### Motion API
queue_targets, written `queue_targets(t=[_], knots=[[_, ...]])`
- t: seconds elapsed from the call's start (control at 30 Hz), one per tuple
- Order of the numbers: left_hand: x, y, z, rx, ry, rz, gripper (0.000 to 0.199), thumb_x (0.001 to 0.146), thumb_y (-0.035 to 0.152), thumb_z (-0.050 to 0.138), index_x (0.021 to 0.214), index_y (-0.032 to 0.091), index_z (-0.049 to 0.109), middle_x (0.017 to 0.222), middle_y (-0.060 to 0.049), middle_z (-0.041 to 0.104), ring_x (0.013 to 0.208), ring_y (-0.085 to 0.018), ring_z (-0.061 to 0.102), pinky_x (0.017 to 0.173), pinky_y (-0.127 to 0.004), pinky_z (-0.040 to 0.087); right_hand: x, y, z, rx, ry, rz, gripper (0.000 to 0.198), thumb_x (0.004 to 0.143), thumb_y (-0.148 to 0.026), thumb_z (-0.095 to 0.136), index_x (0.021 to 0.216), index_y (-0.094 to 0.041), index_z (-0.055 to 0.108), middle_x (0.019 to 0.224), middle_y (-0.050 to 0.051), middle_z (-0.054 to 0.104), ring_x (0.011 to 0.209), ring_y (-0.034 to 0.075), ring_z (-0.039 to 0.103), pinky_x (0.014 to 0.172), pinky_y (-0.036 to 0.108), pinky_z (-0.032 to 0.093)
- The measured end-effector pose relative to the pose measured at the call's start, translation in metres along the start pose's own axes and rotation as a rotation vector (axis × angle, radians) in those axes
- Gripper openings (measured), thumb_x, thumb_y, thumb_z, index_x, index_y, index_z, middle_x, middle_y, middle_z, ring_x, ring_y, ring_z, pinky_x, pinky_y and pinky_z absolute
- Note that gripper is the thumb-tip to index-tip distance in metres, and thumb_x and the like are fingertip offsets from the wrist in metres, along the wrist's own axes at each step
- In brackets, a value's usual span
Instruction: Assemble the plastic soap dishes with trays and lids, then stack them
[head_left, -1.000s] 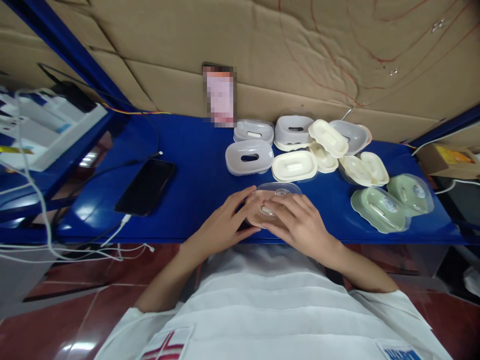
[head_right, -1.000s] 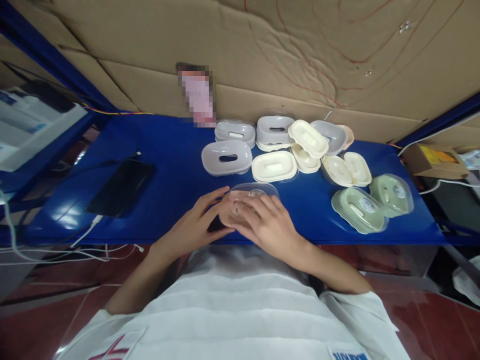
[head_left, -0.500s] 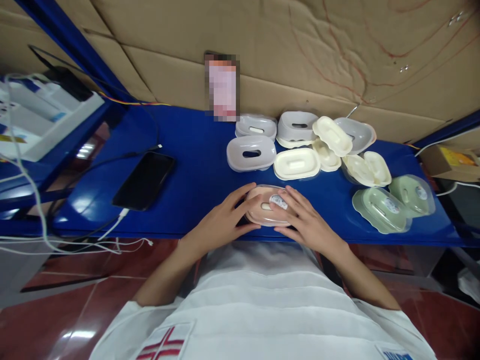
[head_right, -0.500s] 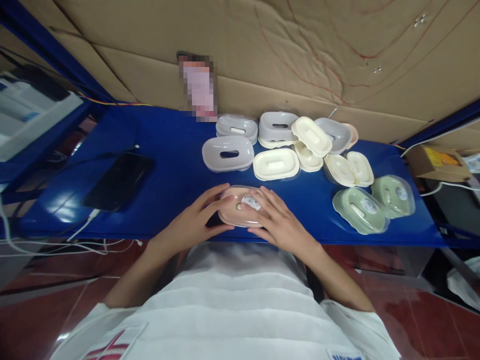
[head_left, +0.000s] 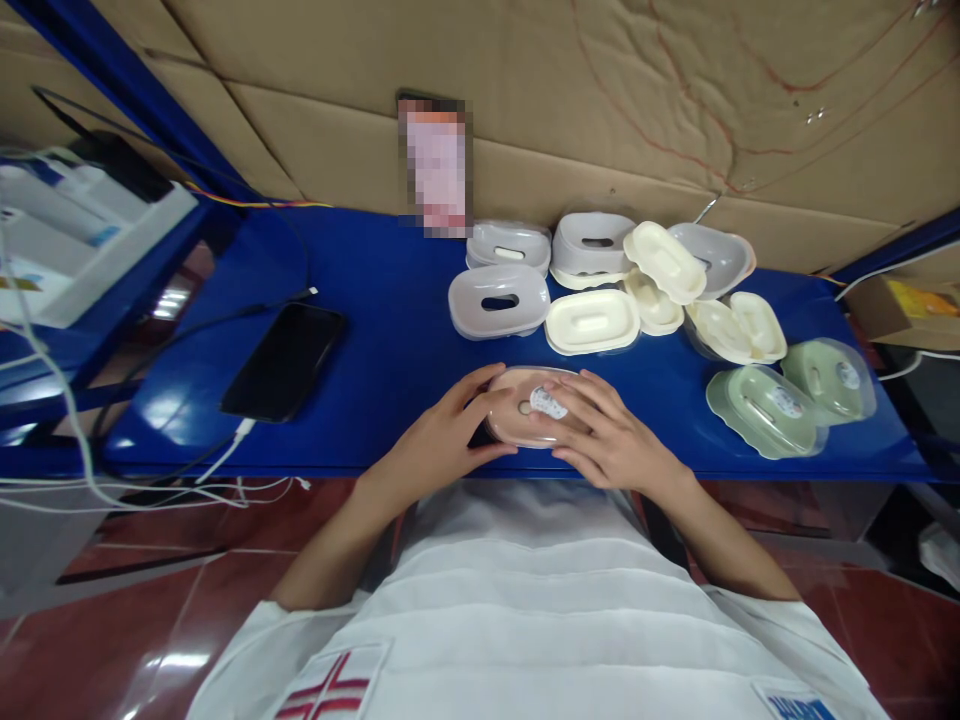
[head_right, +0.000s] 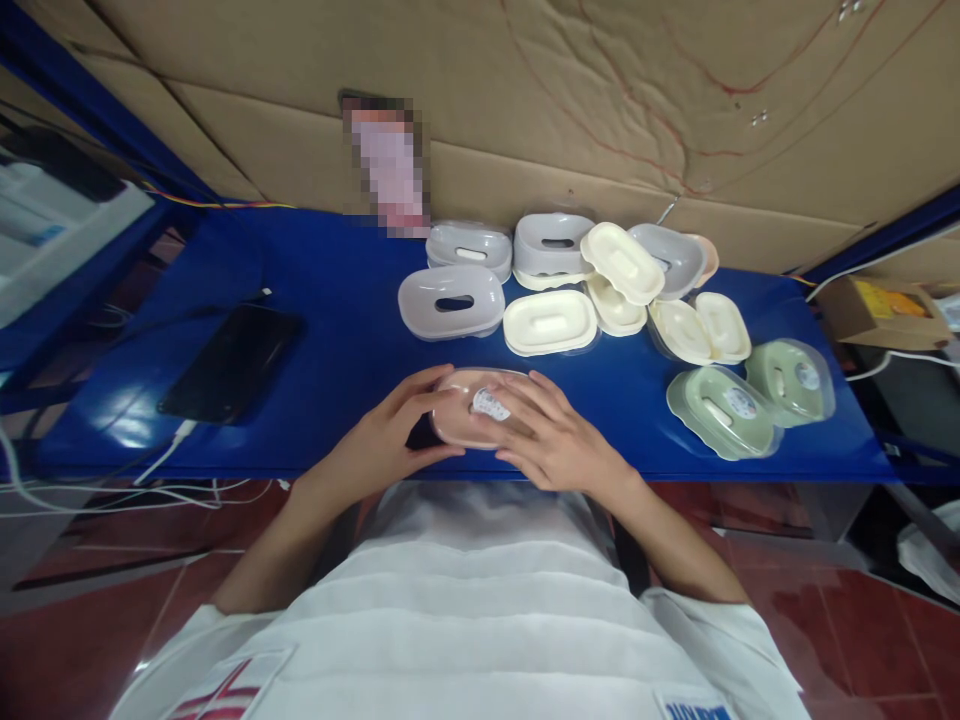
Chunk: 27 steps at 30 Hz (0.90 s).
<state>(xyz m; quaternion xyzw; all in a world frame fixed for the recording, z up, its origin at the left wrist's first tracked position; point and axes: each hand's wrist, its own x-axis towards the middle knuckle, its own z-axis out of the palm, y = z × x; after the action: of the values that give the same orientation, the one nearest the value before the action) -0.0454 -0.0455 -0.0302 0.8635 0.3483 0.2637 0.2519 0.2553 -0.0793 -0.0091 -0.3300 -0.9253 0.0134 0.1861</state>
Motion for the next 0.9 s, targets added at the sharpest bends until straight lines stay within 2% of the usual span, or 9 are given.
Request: queue_targets(t=[0.23, 0.33, 0.4, 0.47, 0.53, 0.6, 0.7, 0.8, 0.9], knots=[[0.002, 0.001, -0.001, 0.012, -0.015, -0.014, 0.062, 0.100, 0.047, 0.074, 0.153, 0.029, 0.049, 0.167, -0.014, 0.046, 0.153, -0.032, 0.052, 0.124, -0.050, 0.051, 0.004, -0.001, 0.005, -0.004, -0.038, 0.023, 0.054, 0.107, -0.035, 0.064, 0.159, -0.027, 0.055, 0.168, 0.012, 0.050, 0.164, 0.033, 0.033, 0.130, 0.066, 0.036], [0.001, 0.001, -0.001, 0.023, -0.022, 0.002, 0.061, 0.100, 0.045, 0.074, 0.153, 0.030, 0.047, 0.166, -0.014, 0.046, 0.153, -0.032, 0.052, 0.124, -0.050, 0.051, -0.011, -0.002, -0.001, -0.086, 0.011, 0.064, 0.058, 0.105, -0.042, 0.067, 0.160, -0.030, 0.053, 0.167, 0.013, 0.051, 0.161, 0.033, 0.039, 0.128, 0.064, 0.039], [0.001, 0.002, -0.002, 0.026, -0.029, -0.011, 0.061, 0.100, 0.043, 0.075, 0.153, 0.031, 0.047, 0.166, -0.013, 0.046, 0.152, -0.031, 0.054, 0.122, -0.048, 0.053, -0.037, -0.004, -0.011, -0.214, 0.140, 0.169, 0.060, 0.102, -0.042, 0.071, 0.158, -0.033, 0.054, 0.162, 0.013, 0.057, 0.153, 0.034, 0.051, 0.123, 0.063, 0.044], [0.001, 0.004, -0.002, 0.029, -0.028, -0.028, 0.061, 0.100, 0.040, 0.075, 0.153, 0.032, 0.046, 0.166, -0.012, 0.046, 0.151, -0.031, 0.055, 0.119, -0.046, 0.056, -0.072, -0.004, -0.022, -0.408, 0.341, 0.350, 0.061, 0.098, -0.036, 0.076, 0.156, -0.034, 0.056, 0.156, 0.014, 0.061, 0.145, 0.037, 0.059, 0.118, 0.065, 0.047], [0.001, 0.005, -0.002, 0.031, -0.026, -0.038, 0.060, 0.100, 0.039, 0.075, 0.152, 0.032, 0.047, 0.166, -0.012, 0.046, 0.152, -0.031, 0.054, 0.118, -0.046, 0.057, -0.110, -0.003, -0.030, -0.609, 0.527, 0.569, 0.064, 0.094, -0.032, 0.078, 0.155, -0.030, 0.059, 0.157, 0.018, 0.059, 0.144, 0.044, 0.057, 0.114, 0.071, 0.046], [0.002, 0.005, -0.002, 0.029, -0.029, -0.050, 0.059, 0.099, 0.039, 0.075, 0.151, 0.031, 0.048, 0.167, -0.012, 0.046, 0.151, -0.032, 0.055, 0.117, -0.047, 0.057, -0.145, 0.000, -0.032, -0.716, 0.630, 0.772, 0.066, 0.094, -0.033, 0.078, 0.157, -0.026, 0.059, 0.163, 0.023, 0.053, 0.149, 0.050, 0.050, 0.115, 0.077, 0.042], [0.004, 0.004, -0.001, 0.017, -0.044, -0.070, 0.058, 0.098, 0.041, 0.075, 0.150, 0.029, 0.050, 0.166, -0.013, 0.047, 0.149, -0.033, 0.057, 0.118, -0.049, 0.056, -0.178, 0.010, -0.027, -0.625, 0.636, 0.927, 0.057, 0.101, -0.035, 0.068, 0.156, -0.022, 0.059, 0.164, 0.024, 0.050, 0.152, 0.050, 0.047, 0.115, 0.079, 0.041], [0.005, 0.003, -0.001, 0.009, -0.053, -0.072, 0.060, 0.098, 0.042, 0.076, 0.150, 0.030, 0.049, 0.166, -0.012, 0.048, 0.151, -0.032, 0.055, 0.121, -0.049, 0.054, -0.190, 0.024, -0.026, -0.540, 0.589, 0.901, 0.052, 0.103, -0.039, 0.065, 0.152, -0.022, 0.061, 0.158, 0.022, 0.057, 0.150, 0.048, 0.050, 0.114, 0.078, 0.043], [0.005, 0.003, -0.001, -0.001, -0.059, -0.079, 0.061, 0.098, 0.040, 0.076, 0.151, 0.031, 0.048, 0.166, -0.011, 0.047, 0.152, -0.032, 0.054, 0.121, -0.050, 0.053, -0.196, 0.039, -0.035, -0.546, 0.503, 0.894, 0.065, 0.094, -0.050, 0.078, 0.153, -0.031, 0.059, 0.158, 0.022, 0.055, 0.148, 0.052, 0.049, 0.111, 0.076, 0.045]])
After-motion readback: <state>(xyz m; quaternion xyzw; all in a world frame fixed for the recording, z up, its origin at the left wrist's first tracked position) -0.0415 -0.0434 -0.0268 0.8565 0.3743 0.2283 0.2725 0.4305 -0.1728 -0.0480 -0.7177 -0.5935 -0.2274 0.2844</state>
